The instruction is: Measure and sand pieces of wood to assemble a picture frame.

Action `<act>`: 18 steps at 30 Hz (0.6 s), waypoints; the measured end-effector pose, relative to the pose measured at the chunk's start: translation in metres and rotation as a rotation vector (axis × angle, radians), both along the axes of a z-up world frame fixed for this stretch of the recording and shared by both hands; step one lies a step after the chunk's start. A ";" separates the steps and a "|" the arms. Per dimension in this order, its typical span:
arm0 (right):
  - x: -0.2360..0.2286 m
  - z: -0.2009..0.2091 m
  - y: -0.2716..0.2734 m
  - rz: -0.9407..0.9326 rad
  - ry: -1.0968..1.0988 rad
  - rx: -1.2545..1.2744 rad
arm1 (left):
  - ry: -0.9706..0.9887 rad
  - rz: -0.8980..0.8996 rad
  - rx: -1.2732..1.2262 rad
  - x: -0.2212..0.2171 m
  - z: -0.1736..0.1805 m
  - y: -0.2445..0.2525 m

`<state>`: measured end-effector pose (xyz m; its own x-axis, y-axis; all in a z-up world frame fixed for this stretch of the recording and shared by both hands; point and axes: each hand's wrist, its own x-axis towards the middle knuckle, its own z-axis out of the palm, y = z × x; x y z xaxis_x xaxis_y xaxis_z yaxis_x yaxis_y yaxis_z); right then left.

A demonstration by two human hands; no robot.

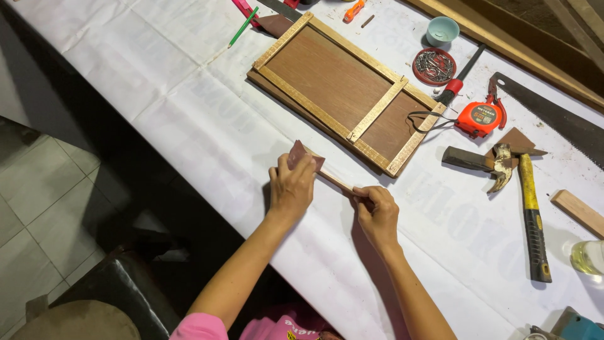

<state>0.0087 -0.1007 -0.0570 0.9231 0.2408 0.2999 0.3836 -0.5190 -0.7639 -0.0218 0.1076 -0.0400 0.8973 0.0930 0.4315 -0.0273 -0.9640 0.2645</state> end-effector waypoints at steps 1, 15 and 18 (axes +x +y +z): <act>0.000 -0.001 0.000 0.000 -0.002 0.001 | -0.002 0.000 0.001 0.003 0.003 0.009; 0.000 0.000 0.008 0.102 -0.295 -0.111 | 0.028 -0.004 -0.373 0.002 0.026 0.004; 0.005 0.004 0.006 0.078 -0.231 -0.094 | 0.092 -0.103 -0.210 -0.002 0.015 -0.031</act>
<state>0.0134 -0.0947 -0.0534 0.8103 0.3451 0.4737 0.5839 -0.5453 -0.6014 -0.0239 0.0765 -0.0247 0.9412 0.0778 0.3288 -0.0896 -0.8807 0.4650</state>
